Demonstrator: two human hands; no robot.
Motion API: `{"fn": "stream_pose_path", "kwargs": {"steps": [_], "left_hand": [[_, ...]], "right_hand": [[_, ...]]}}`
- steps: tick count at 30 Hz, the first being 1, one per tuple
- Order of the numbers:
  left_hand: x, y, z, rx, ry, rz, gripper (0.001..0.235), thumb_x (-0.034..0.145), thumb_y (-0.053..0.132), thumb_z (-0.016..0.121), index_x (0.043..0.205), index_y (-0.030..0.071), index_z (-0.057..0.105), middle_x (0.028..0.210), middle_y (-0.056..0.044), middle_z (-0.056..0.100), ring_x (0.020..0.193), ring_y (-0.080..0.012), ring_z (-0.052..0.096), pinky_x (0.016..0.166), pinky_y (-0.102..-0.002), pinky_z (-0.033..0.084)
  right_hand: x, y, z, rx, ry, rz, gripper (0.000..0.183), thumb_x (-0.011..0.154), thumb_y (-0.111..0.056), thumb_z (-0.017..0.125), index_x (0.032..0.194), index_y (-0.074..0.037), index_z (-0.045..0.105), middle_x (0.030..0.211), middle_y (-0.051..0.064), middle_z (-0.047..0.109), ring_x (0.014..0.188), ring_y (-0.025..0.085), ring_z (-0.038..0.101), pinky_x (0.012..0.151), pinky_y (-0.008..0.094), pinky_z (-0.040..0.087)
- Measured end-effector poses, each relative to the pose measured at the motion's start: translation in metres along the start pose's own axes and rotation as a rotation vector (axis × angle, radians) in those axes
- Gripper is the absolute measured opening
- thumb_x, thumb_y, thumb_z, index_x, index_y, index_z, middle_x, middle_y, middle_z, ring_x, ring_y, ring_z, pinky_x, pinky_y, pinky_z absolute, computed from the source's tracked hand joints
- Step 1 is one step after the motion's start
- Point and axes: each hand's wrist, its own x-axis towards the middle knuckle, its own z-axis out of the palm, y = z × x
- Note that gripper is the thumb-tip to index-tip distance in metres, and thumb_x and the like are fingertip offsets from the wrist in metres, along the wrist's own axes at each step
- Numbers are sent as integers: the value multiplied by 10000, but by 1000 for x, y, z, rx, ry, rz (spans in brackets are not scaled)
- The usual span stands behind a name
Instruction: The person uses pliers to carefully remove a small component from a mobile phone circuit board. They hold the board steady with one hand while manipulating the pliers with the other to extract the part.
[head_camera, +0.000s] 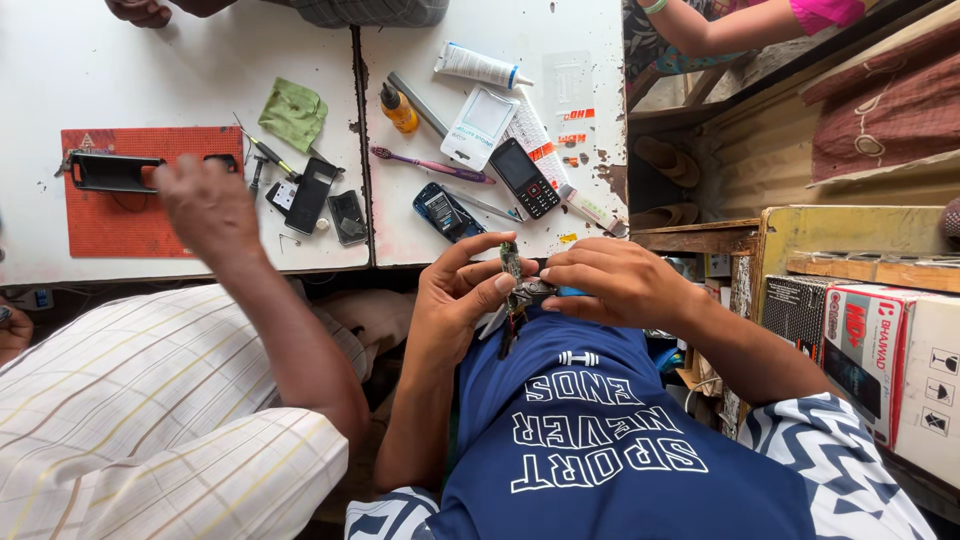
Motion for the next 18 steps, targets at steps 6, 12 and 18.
{"fn": "stream_pose_path", "kwargs": {"steps": [6, 12, 18], "left_hand": [[-1, 7, 1, 28, -41, 27, 458, 970, 57, 732, 1400, 1, 584, 1166, -245, 748, 1090, -260, 737, 979, -350, 608], [1, 7, 3, -55, -75, 48, 449, 989, 51, 708, 1399, 35, 528, 1200, -237, 731, 1134, -284, 739, 1001, -429, 622], [0, 4, 4, -87, -139, 96, 429, 1027, 45, 700, 1423, 37, 534, 1197, -224, 731, 1149, -286, 732, 1036, -425, 611]], "right_hand": [[-11, 11, 9, 240, -55, 197, 289, 888, -205, 806, 1108, -65, 681, 1010, 93, 754, 879, 249, 754, 758, 360, 591], [-23, 18, 17, 527, -33, 375, 218, 931, -142, 766, 1093, -45, 657, 957, 77, 747, 877, 150, 762, 761, 283, 594], [-33, 22, 23, 1117, -39, 628, 162, 996, -66, 675, 1103, -3, 572, 942, 145, 744, 804, 105, 645, 675, 234, 514]]}}
